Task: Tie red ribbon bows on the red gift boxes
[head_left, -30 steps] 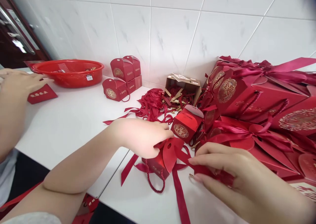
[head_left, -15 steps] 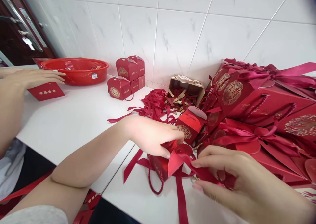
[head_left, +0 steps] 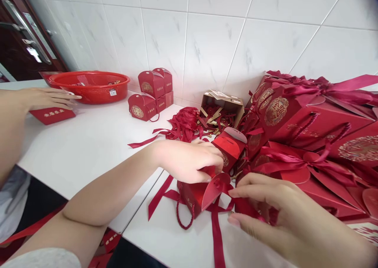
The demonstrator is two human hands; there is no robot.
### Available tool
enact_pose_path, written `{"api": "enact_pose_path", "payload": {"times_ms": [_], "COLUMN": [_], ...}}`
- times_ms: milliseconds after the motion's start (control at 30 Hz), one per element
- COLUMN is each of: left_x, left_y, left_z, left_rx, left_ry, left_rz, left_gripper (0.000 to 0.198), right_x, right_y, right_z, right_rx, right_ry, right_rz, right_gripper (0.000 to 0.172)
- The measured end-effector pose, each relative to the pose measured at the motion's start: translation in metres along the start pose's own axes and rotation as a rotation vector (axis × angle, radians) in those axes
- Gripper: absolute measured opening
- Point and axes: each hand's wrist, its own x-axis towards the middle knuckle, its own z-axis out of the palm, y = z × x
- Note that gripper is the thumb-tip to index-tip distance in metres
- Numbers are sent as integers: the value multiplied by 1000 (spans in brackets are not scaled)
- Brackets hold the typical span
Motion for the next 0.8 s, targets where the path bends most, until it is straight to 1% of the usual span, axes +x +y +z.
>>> {"api": "enact_pose_path", "payload": {"times_ms": [267,333,433,500,567,600,633,700,733,800], "left_x": [6,6,2,-2,-7,-9,-10,-13,-15,-18], "left_y": [-2,-1,2,5,10,12,15,20,23,27], "left_z": [2,3,1,-3,-6,-7,-8,-10,-10,-10], "left_rx": [-36,-18,-43,-167,-365,-480,-596,-814,-895,-942], "left_ry": [35,73,182,292,419,470,506,531,536,568], "left_rz": [36,9,-58,-136,-207,-212,-187,-64,3,74], "left_gripper": [13,14,14,13,16,18,19,16,14,12], "right_x": [0,0,-5,-9,-11,-10,-8,0,5,12], "right_y": [5,4,1,0,-1,-2,-2,-5,-8,-13], "right_z": [0,2,4,5,7,8,9,11,12,12], "right_rx": [-19,-30,-36,-25,18,66,135,338,453,655], "right_ry": [-9,19,108,213,306,325,327,296,283,288], "right_rz": [-14,-29,-47,-49,-34,-24,-11,6,14,19], "right_gripper": [13,13,13,14,22,29,35,41,39,26]}}
